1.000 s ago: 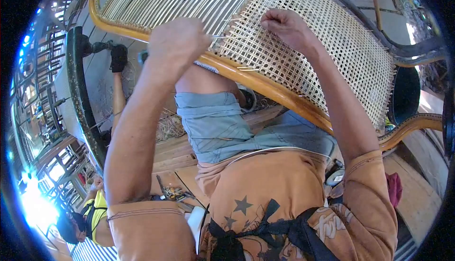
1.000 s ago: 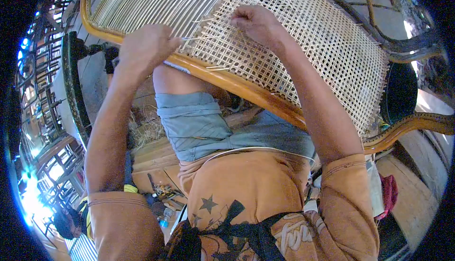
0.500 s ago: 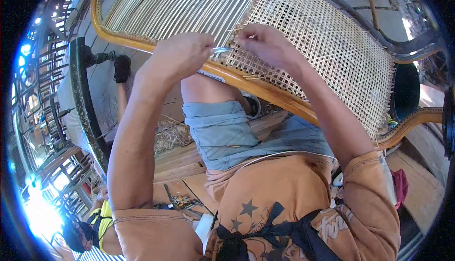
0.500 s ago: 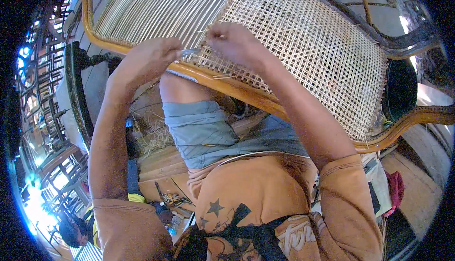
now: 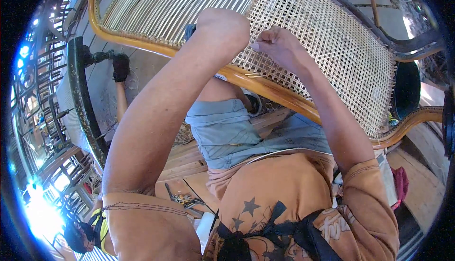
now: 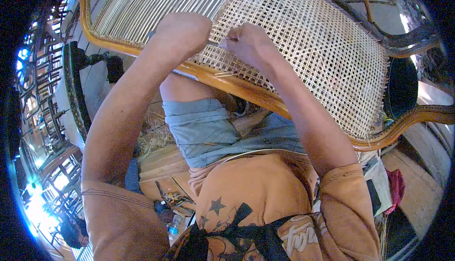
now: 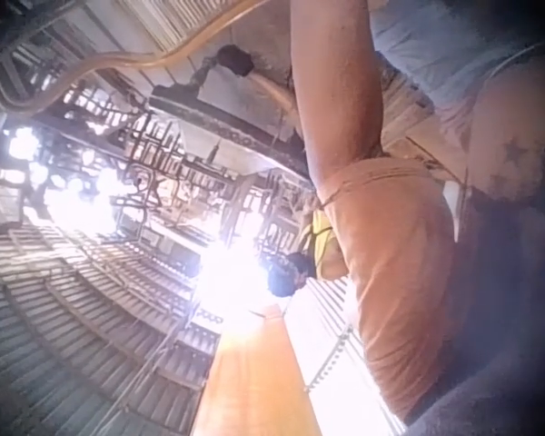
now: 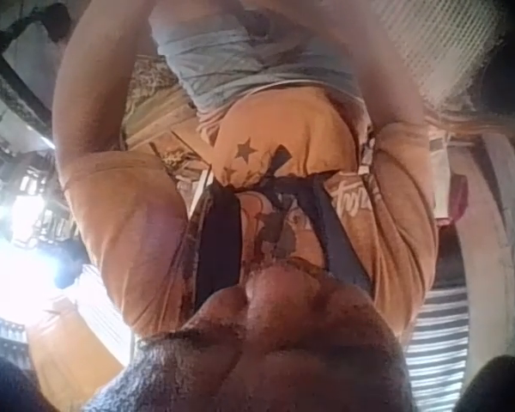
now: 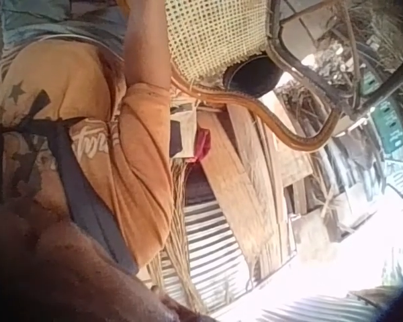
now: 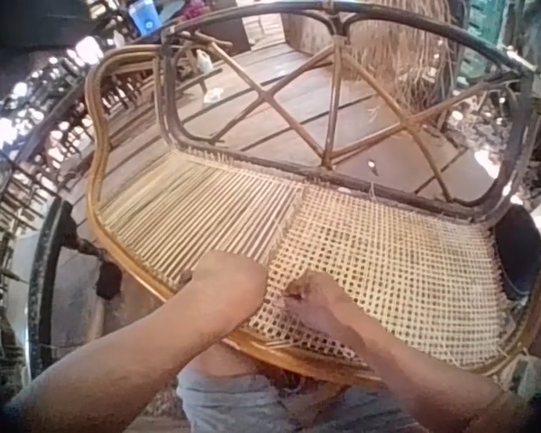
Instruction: Repairing or weaving the seat of a rattan chair frame with cane material.
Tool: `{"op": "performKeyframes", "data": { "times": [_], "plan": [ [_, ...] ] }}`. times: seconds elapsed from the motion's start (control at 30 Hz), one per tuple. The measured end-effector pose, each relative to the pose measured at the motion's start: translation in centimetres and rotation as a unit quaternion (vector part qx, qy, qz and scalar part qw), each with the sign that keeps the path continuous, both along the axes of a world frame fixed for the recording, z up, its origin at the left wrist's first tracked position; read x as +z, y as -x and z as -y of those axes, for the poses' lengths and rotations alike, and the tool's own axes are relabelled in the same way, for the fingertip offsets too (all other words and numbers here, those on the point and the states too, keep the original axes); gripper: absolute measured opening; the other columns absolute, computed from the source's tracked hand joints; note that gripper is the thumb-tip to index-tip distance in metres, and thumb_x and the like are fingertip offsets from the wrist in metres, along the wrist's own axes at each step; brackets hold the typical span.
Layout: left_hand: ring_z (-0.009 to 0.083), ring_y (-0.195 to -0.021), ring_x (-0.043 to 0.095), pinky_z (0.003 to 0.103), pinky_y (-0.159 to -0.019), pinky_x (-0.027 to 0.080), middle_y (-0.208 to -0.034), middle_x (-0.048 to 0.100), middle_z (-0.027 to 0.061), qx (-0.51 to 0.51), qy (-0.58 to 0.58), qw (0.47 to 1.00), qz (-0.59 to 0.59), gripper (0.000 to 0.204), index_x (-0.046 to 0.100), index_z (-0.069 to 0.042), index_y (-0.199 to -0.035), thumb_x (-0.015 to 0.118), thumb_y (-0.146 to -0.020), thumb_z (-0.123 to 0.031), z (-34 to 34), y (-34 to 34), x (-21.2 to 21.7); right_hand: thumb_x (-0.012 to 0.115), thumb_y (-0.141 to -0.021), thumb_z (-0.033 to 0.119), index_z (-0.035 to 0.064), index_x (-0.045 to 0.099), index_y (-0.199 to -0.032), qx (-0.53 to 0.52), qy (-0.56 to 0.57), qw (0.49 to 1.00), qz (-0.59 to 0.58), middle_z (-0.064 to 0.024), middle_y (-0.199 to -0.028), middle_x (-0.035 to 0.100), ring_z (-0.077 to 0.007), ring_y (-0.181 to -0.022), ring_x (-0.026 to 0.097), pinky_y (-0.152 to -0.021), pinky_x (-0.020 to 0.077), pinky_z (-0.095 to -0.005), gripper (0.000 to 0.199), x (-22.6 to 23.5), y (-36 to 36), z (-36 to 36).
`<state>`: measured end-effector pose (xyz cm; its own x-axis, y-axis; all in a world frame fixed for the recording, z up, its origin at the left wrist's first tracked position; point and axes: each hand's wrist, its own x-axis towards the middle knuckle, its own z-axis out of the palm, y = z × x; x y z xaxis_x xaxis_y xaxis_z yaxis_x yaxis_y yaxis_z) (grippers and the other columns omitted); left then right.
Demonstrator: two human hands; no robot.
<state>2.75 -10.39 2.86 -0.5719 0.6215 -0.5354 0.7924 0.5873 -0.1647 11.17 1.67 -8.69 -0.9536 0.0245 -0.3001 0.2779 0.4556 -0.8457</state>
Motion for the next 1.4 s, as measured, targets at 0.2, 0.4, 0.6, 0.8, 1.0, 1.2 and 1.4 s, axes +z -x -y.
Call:
{"op": "performKeyframes", "data": {
  "times": [0.2,0.4,0.6,0.8,1.0,1.2,1.4],
  "plan": [
    [0.0315,-0.085,0.068,0.044,-0.074,0.054,-0.089,0.069,0.0176,0.003,0.034,0.999,0.024,0.020,0.071,-0.003,-0.088,0.057,-0.075,-0.010,-0.6,0.3,-0.4,0.069,-0.071,0.030,0.0022,0.070,-0.082,0.037,-0.005,0.998,0.043,-0.0164,-0.066,0.064,-0.0252,-0.059,0.061,-0.061,0.0493,-0.0378,0.030,0.5,0.9,-0.8],
    [0.0317,-0.085,0.067,0.044,-0.072,0.053,-0.090,0.069,0.0167,0.015,0.044,0.994,0.097,0.020,0.071,-0.004,-0.089,0.061,-0.073,-0.013,-0.5,1.4,-1.2,0.068,-0.066,0.029,0.0022,0.071,-0.079,0.051,-0.027,0.995,0.078,-0.0171,-0.069,0.065,-0.0235,-0.061,0.062,-0.061,0.0496,-0.0391,0.030,1.2,1.7,-0.6],
    [0.0326,-0.084,0.067,0.043,-0.073,0.054,-0.091,0.068,0.0174,-0.022,-0.014,0.997,0.078,0.020,0.070,-0.003,-0.089,0.062,-0.076,-0.015,0.7,1.3,-2.3,0.065,-0.071,0.025,-0.0005,0.065,-0.072,0.150,-0.102,0.981,0.066,-0.0047,-0.054,0.053,-0.0140,-0.051,0.047,-0.051,0.0386,-0.0340,0.026,1.7,2.6,-0.8],
    [0.0335,-0.085,0.067,0.045,-0.073,0.053,-0.092,0.068,0.0192,-0.008,-0.115,0.992,0.049,0.020,0.069,-0.003,-0.087,0.056,-0.078,-0.014,3.3,0.2,-3.5,0.066,-0.079,0.027,-0.0008,0.066,-0.075,0.166,-0.164,0.972,-0.014,-0.0125,-0.057,0.057,-0.0187,-0.051,0.051,-0.053,0.0416,-0.0378,0.029,0.0,2.8,0.0],
    [0.0338,-0.086,0.067,0.045,-0.075,0.053,-0.091,0.068,0.0187,0.020,-0.069,0.995,0.065,0.024,0.070,-0.004,-0.091,0.054,-0.080,-0.019,2.5,0.6,-3.3,0.066,-0.075,0.026,0.0015,0.068,-0.082,0.053,-0.132,0.990,0.002,-0.0219,-0.078,0.064,-0.0370,-0.075,0.064,-0.071,0.0508,-0.0439,0.025,0.2,0.9,0.6],
    [0.0311,-0.088,0.067,0.043,-0.076,0.053,-0.092,0.069,0.0167,0.043,-0.018,0.999,0.015,0.028,0.071,-0.004,-0.094,0.059,-0.078,-0.025,0.4,-0.1,-2.8,0.061,-0.077,0.020,0.0051,0.068,-0.085,0.039,-0.205,0.977,-0.040,-0.0194,-0.087,0.065,-0.0353,-0.085,0.064,-0.078,0.0508,-0.0437,0.019,-0.3,1.0,2.0],
    [0.0321,-0.088,0.067,0.044,-0.075,0.052,-0.092,0.068,0.0186,0.041,0.015,0.999,-0.011,0.039,0.069,-0.004,-0.094,0.064,-0.079,-0.039,1.2,1.2,-1.4,0.060,-0.081,0.023,0.0092,0.064,-0.098,0.083,-0.215,0.966,-0.113,-0.0146,-0.100,0.057,-0.0324,-0.097,0.059,-0.083,0.0491,-0.0410,0.023,-1.2,0.7,0.7]
  ]
}}
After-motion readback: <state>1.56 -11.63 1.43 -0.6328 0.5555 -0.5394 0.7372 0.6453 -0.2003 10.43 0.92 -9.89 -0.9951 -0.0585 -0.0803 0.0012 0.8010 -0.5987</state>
